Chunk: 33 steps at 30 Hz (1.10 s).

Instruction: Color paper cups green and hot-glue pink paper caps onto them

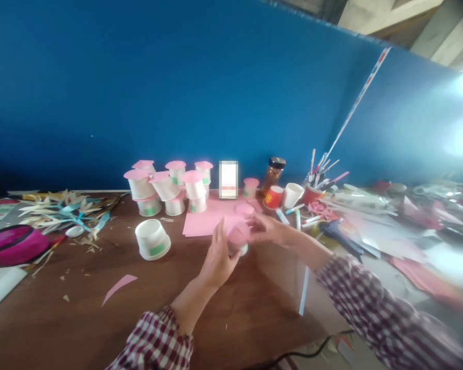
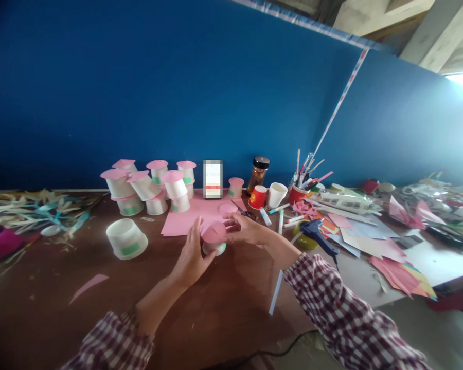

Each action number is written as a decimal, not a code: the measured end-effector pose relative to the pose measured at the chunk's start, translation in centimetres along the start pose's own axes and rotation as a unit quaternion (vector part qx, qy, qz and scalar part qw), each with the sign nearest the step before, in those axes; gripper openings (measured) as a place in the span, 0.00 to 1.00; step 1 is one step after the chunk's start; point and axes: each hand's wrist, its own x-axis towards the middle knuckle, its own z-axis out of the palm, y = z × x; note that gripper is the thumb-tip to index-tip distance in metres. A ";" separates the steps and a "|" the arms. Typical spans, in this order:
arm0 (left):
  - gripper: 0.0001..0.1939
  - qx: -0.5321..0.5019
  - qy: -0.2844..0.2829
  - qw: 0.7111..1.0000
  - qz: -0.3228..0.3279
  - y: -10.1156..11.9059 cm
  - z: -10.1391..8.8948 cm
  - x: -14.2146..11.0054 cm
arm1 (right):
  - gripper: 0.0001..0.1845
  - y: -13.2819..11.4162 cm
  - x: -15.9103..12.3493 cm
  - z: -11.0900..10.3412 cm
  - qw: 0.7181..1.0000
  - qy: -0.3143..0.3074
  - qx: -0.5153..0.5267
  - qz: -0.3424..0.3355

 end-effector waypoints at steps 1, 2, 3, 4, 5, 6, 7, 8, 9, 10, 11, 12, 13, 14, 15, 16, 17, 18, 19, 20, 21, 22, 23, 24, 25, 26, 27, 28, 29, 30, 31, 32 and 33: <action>0.48 -0.001 0.013 1.000 -0.011 0.0 0.0 0.0 | 0.42 0.1 -0.1 0.1 1.000 0.002 -0.006 -0.003; 0.48 -0.001 0.024 0.999 -0.021 0.1 -0.1 0.1 | 0.42 0.1 -0.2 0.3 1.000 0.008 -0.013 -0.004; 0.48 -0.002 0.035 0.999 -0.028 0.1 -0.2 0.1 | 0.42 0.1 -0.2 0.6 1.000 0.015 -0.021 -0.004; 0.48 -0.002 0.045 0.998 -0.032 0.2 -0.2 0.2 | 0.41 0.1 -0.3 0.9 0.999 0.023 -0.029 -0.003; 0.47 -0.002 0.054 0.998 -0.034 0.2 -0.3 0.2 | 0.40 0.0 -0.3 1.3 0.999 0.029 -0.037 -0.004; 0.47 -0.003 0.062 0.998 -0.033 0.3 -0.3 0.3 | 0.39 -0.1 -0.3 1.7 0.999 0.034 -0.042 -0.007; 0.47 -0.005 0.069 0.997 -0.032 0.3 -0.4 0.3 | 0.37 -0.2 -0.2 2.1 0.998 0.037 -0.043 -0.015; 0.47 -0.008 0.078 0.996 -0.031 0.4 -0.4 0.3 | 0.36 -0.3 -0.2 2.4 0.998 0.038 -0.040 -0.025; 0.47 -0.010 0.088 0.996 -0.027 0.5 -0.5 0.4 | 0.34 -0.5 -0.1 2.7 0.998 0.040 -0.035 -0.037; 0.47 -0.011 0.099 0.995 -0.023 0.6 -0.5 0.4 | 0.32 -0.6 -0.1 2.9 0.998 0.043 -0.028 -0.047; 0.47 -0.011 0.111 0.994 -0.017 0.6 -0.5 0.4 | 0.31 -0.7 0.0 3.0 0.997 0.046 -0.024 -0.056; 0.47 -0.009 0.121 0.993 -0.013 0.7 -0.5 0.4 | 0.31 -0.7 0.0 3.2 0.996 0.051 -0.024 -0.064; 0.46 -0.007 0.128 0.992 -0.009 0.7 -0.6 0.5 | 0.30 -0.6 0.1 3.2 0.996 0.055 -0.028 -0.070; 0.46 -0.004 0.133 0.991 -0.007 0.7 -0.6 0.5 | 0.30 -0.5 0.2 3.2 0.995 0.058 -0.032 -0.077; 0.46 -0.002 0.136 0.991 -0.005 0.8 -0.6 0.4 | 0.31 -0.3 0.3 3.2 0.994 0.057 -0.034 -0.086; 0.46 -0.001 0.136 0.991 -0.004 0.8 -0.6 0.4 | 0.31 0.0 0.4 3.2 0.993 0.053 -0.033 -0.096; 0.46 -0.002 0.134 0.991 -0.003 0.8 -0.6 0.4 | 0.31 0.3 0.6 3.2 0.993 0.047 -0.031 -0.105; 0.46 -0.004 0.132 0.991 -0.001 0.8 -0.7 0.4 | 0.31 0.5 0.7 3.2 0.992 0.041 -0.028 -0.113; 0.46 -0.006 0.129 0.992 0.000 0.8 -0.7 0.4 | 0.31 0.8 0.8 3.2 0.992 0.038 -0.027 -0.119; 0.46 -0.010 0.128 0.992 0.001 0.9 -0.8 0.4 | 0.31 1.0 0.9 3.2 0.991 0.037 -0.025 -0.123; 0.46 -0.013 0.127 0.992 0.001 0.9 -0.8 0.4 | 0.30 1.1 1.0 3.2 0.991 0.037 -0.025 -0.125; 0.45 -0.015 0.129 0.992 -0.001 1.0 -0.8 0.4 | 0.29 1.1 1.1 3.3 0.991 0.038 -0.022 -0.125; 0.45 -0.016 0.130 0.991 -0.002 1.0 -0.8 0.4 | 0.28 1.0 1.1 3.3 0.991 0.040 -0.018 -0.123; 0.45 -0.016 0.131 0.991 -0.004 1.1 -0.8 0.4 | 0.27 0.8 1.1 3.4 0.992 0.043 -0.012 -0.118; 0.45 -0.017 0.132 0.991 -0.007 1.1 -0.8 0.4 | 0.26 0.6 1.0 3.5 0.993 0.047 -0.008 -0.111; 0.45 -0.021 0.132 0.991 -0.010 1.0 -0.7 0.5 | 0.25 0.4 1.0 3.6 0.993 0.051 -0.005 -0.106; 0.45 -0.028 0.132 0.991 -0.014 1.0 -0.7 0.5 | 0.24 0.2 0.9 3.6 0.993 0.053 -0.007 -0.103; 0.45 -0.037 0.133 0.990 -0.021 0.9 -0.6 0.5 | 0.24 -0.1 0.8 3.7 0.993 0.057 -0.012 -0.102; 0.45 -0.047 0.135 0.989 -0.030 0.8 -0.6 0.5 | 0.24 -0.3 0.8 3.6 0.992 0.065 -0.022 -0.102; 0.46 -0.057 0.135 0.988 -0.041 0.7 -0.5 0.5 | 0.24 -0.5 0.8 3.6 0.991 0.078 -0.033 -0.102; 0.47 -0.066 0.134 0.987 -0.053 0.6 -0.5 0.5 | 0.23 -0.6 0.8 3.4 0.989 0.095 -0.045 -0.101; 0.47 -0.071 0.130 0.987 -0.067 0.4 -0.5 0.4 | 0.23 -0.7 0.9 3.2 0.986 0.119 -0.055 -0.099; 0.47 -0.073 0.125 0.986 -0.081 0.4 -0.4 0.4 | 0.23 -0.8 1.0 2.9 0.982 0.146 -0.065 -0.097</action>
